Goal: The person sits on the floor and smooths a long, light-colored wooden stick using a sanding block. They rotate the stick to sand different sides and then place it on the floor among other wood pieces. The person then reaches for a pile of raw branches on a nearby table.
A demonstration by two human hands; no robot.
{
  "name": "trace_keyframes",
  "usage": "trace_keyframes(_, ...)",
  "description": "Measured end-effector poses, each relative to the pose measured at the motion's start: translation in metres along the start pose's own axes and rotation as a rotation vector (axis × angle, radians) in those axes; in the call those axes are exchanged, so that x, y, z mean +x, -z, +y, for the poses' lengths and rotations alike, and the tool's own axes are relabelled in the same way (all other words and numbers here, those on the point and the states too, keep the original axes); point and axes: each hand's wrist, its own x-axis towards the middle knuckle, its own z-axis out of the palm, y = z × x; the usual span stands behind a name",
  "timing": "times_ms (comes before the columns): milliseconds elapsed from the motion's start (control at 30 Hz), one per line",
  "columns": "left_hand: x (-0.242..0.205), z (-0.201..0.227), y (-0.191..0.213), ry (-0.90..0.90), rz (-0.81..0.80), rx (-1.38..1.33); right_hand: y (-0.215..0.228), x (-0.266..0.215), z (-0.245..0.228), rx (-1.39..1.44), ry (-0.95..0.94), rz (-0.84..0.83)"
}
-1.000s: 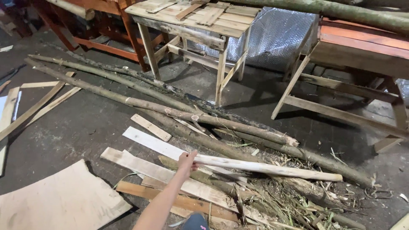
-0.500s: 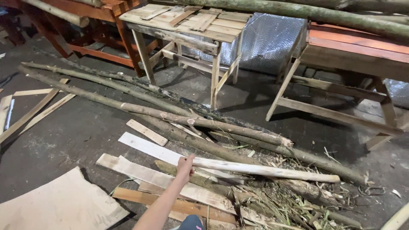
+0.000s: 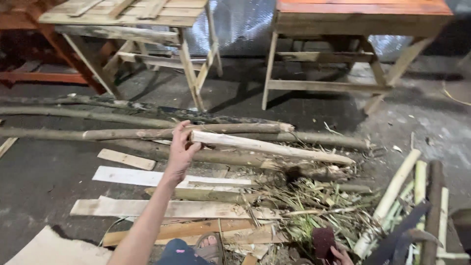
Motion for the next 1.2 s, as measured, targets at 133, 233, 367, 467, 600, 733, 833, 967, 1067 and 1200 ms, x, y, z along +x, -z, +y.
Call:
trace_keyframes(133,0.004,0.010,-0.007,-0.031,-0.016,0.143,-0.110,-0.057,-0.032,0.164,-0.107,0.275)
trace_keyframes(233,0.020,-0.028,0.012,0.095,0.103,-0.016,-0.115,-0.074,-0.018,0.230,-0.036,0.322)
trace_keyframes(367,0.026,-0.074,0.032,0.243,0.262,0.029,-0.149,-0.112,-0.019,0.283,0.011,0.403)
trace_keyframes(467,0.027,-0.118,0.055,0.338,0.400,0.083,-0.180,-0.131,-0.033,0.232,-0.036,0.558)
trace_keyframes(600,0.019,-0.180,0.081,0.617,0.587,0.103,-0.174,-0.122,-0.032,0.254,-0.023,0.591)
trace_keyframes(733,0.009,-0.221,0.096,0.746,0.673,0.092,-0.191,-0.117,-0.051,0.239,0.012,0.555)
trace_keyframes(833,0.004,-0.220,0.092,0.699,0.641,0.105,-0.205,-0.109,-0.064,0.175,0.103,0.581)
trace_keyframes(967,0.000,-0.185,0.074,0.679,0.619,0.106,-0.278,-0.125,-0.102,0.113,0.121,0.536)
trace_keyframes(1067,0.002,-0.176,0.070,0.558,0.569,0.100,-0.341,-0.147,-0.121,-0.265,0.079,0.413)
trace_keyframes(1200,0.009,-0.181,0.072,0.473,0.483,0.015,-0.270,-0.100,-0.063,-0.206,0.043,0.387)
